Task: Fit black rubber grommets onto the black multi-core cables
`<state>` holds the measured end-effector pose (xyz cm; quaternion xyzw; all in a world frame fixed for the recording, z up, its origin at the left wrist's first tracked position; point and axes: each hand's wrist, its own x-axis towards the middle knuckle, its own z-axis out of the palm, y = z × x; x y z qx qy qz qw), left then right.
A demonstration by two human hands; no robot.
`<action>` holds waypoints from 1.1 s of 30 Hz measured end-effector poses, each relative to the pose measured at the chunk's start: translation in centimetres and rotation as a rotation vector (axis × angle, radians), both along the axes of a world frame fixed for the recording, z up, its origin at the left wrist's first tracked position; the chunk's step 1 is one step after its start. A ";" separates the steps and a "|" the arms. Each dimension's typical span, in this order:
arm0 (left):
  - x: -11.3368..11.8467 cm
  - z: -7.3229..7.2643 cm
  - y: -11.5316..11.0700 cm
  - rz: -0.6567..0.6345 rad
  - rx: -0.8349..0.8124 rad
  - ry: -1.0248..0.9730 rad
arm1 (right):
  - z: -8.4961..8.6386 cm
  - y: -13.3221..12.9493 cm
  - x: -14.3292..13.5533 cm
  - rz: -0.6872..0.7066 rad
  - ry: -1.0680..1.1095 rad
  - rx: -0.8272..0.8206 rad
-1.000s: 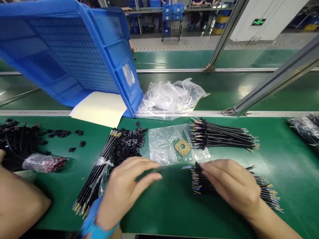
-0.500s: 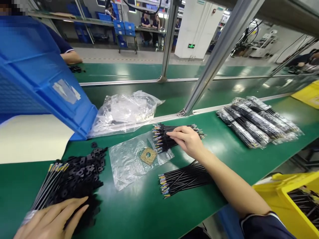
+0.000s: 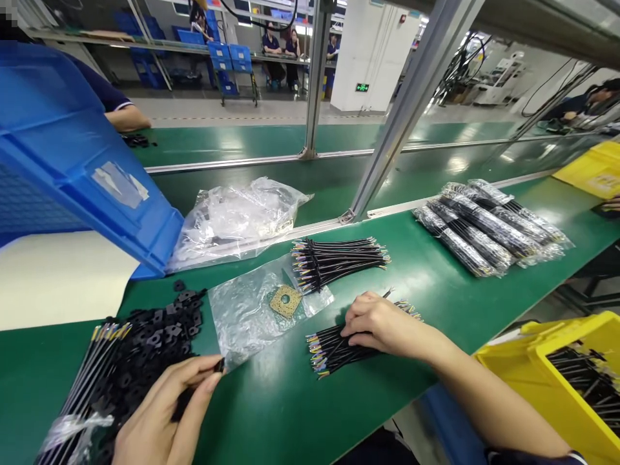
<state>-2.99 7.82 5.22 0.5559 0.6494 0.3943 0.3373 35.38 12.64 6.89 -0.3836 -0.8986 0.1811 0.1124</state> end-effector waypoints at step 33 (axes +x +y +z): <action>5.9 0.4 2.8 0.549 -0.562 -1.065 | -4.9 3.2 -6.4 -0.119 -0.185 0.336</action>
